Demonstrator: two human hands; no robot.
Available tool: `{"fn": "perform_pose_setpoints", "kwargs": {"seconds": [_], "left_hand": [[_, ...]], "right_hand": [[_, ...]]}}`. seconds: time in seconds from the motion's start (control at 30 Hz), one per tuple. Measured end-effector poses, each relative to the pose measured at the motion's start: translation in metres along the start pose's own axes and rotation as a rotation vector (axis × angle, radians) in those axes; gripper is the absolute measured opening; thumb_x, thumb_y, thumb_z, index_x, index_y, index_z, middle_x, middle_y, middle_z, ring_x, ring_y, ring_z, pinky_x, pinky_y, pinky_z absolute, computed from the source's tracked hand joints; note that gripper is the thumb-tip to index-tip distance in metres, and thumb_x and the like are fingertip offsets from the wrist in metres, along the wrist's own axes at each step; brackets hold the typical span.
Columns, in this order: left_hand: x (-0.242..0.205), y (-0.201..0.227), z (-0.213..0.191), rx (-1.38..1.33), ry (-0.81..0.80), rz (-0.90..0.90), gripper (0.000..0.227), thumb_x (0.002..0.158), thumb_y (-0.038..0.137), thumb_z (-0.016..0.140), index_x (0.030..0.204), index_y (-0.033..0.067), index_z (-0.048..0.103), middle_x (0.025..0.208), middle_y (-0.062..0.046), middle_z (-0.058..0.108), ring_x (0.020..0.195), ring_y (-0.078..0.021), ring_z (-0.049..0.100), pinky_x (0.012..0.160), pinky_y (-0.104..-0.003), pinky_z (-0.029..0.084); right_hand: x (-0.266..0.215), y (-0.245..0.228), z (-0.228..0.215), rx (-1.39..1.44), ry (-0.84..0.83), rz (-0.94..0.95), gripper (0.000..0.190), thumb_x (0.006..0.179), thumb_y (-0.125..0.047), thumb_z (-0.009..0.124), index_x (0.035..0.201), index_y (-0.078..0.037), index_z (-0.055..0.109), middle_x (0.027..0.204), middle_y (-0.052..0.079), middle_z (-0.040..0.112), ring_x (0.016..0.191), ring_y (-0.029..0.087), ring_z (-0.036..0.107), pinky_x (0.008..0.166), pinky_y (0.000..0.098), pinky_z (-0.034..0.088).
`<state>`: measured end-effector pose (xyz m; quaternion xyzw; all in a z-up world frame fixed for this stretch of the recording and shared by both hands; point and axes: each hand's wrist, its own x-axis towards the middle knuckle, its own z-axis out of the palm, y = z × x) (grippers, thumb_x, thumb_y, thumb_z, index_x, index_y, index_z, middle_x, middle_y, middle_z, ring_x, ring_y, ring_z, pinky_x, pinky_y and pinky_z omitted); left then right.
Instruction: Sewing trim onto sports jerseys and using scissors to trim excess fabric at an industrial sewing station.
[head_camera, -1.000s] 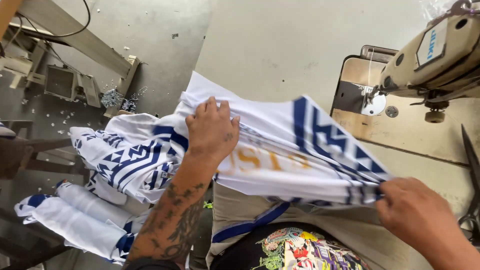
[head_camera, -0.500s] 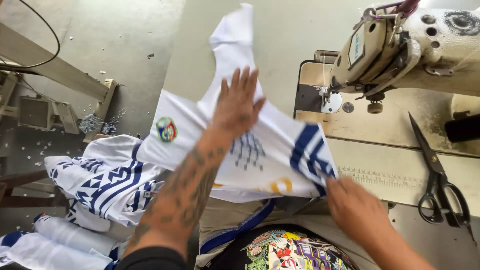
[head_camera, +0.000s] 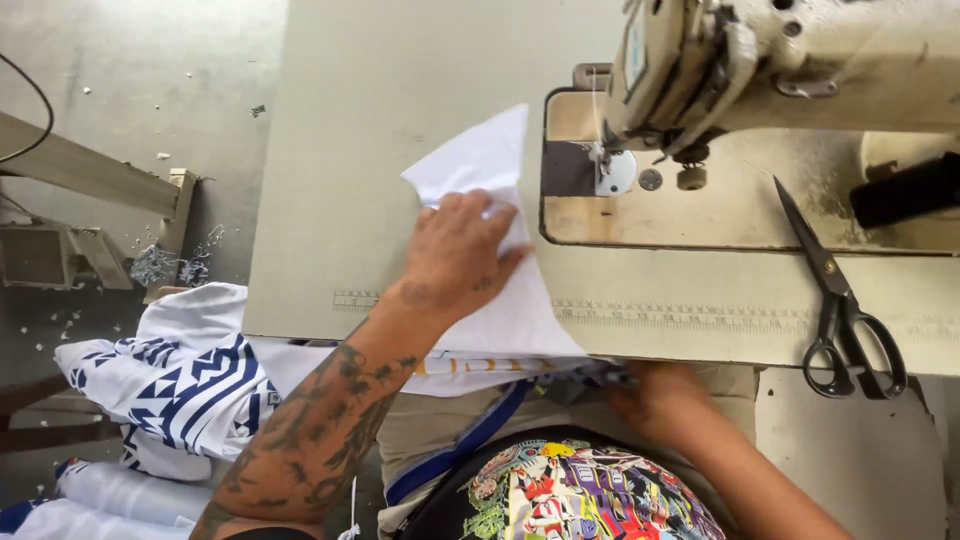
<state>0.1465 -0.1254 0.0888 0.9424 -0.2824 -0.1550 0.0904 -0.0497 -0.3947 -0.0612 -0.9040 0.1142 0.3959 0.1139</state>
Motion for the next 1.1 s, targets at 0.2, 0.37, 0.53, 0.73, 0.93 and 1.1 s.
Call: {"fn": "perform_pose_setpoints", "kwargs": {"seconds": [0.2, 0.37, 0.53, 0.73, 0.93, 1.1], "left_hand": [[0.014, -0.032, 0.035, -0.057, 0.135, -0.058, 0.090, 0.089, 0.060, 0.074, 0.158, 0.0139, 0.040, 0.161, -0.013, 0.043, 0.149, -0.0344, 0.035, 0.114, -0.054, 0.033], [-0.004, -0.009, 0.027, 0.047, 0.025, -0.060, 0.062, 0.097, 0.057, 0.063, 0.145, 0.0178, 0.055, 0.160, -0.013, 0.043, 0.143, -0.0382, 0.038, 0.108, -0.059, 0.036], [-0.013, 0.039, 0.049, -0.004, -0.028, 0.098, 0.067, 0.099, 0.051, 0.062, 0.153, 0.0147, 0.047, 0.163, -0.013, 0.040, 0.149, -0.0370, 0.033, 0.115, -0.060, 0.033], [0.006, 0.053, 0.066, 0.038, 0.230, 0.243, 0.057, 0.095, 0.051, 0.068, 0.139, 0.0160, 0.057, 0.152, -0.016, 0.050, 0.136, -0.0397, 0.046, 0.099, -0.061, 0.046], [0.019, 0.054, 0.060, 0.032, 0.110, 0.190, 0.058, 0.098, 0.052, 0.064, 0.144, 0.0174, 0.055, 0.158, -0.015, 0.044, 0.143, -0.0394, 0.039, 0.108, -0.060, 0.040], [-0.033, 0.055, 0.051, -0.173, 0.447, 0.370, 0.045, 0.107, 0.038, 0.067, 0.139, 0.0081, 0.060, 0.156, -0.022, 0.047, 0.142, -0.0441, 0.046, 0.100, -0.061, 0.051]], "right_hand": [[-0.020, -0.077, -0.016, 0.726, -0.011, -0.954, 0.041, 0.098, -0.037, 0.068, 0.130, -0.013, 0.076, 0.129, 0.008, 0.081, 0.122, 0.020, 0.075, 0.104, 0.0332, 0.054], [-0.020, -0.027, -0.008, 0.743, -0.056, -0.762, 0.032, 0.093, -0.034, 0.070, 0.111, -0.012, 0.084, 0.112, 0.002, 0.088, 0.105, 0.016, 0.081, 0.097, 0.0297, 0.059], [-0.021, 0.018, -0.002, 0.635, 0.003, -0.721, 0.028, 0.093, -0.028, 0.067, 0.108, -0.012, 0.084, 0.100, 0.002, 0.086, 0.087, 0.015, 0.077, 0.077, 0.0291, 0.059], [-0.036, 0.028, -0.006, 0.666, 0.258, -0.877, 0.022, 0.089, -0.030, 0.073, 0.098, -0.012, 0.082, 0.080, 0.006, 0.066, 0.082, 0.025, 0.061, 0.075, 0.0390, 0.048], [-0.033, 0.040, -0.003, 0.747, 0.239, -0.790, 0.029, 0.089, -0.034, 0.075, 0.104, -0.011, 0.084, 0.097, 0.004, 0.085, 0.092, 0.021, 0.077, 0.085, 0.0329, 0.058], [-0.036, 0.042, 0.005, 0.795, 0.265, -0.758, 0.028, 0.091, -0.032, 0.073, 0.108, -0.013, 0.084, 0.108, 0.002, 0.084, 0.104, 0.019, 0.077, 0.096, 0.0349, 0.058]]}}
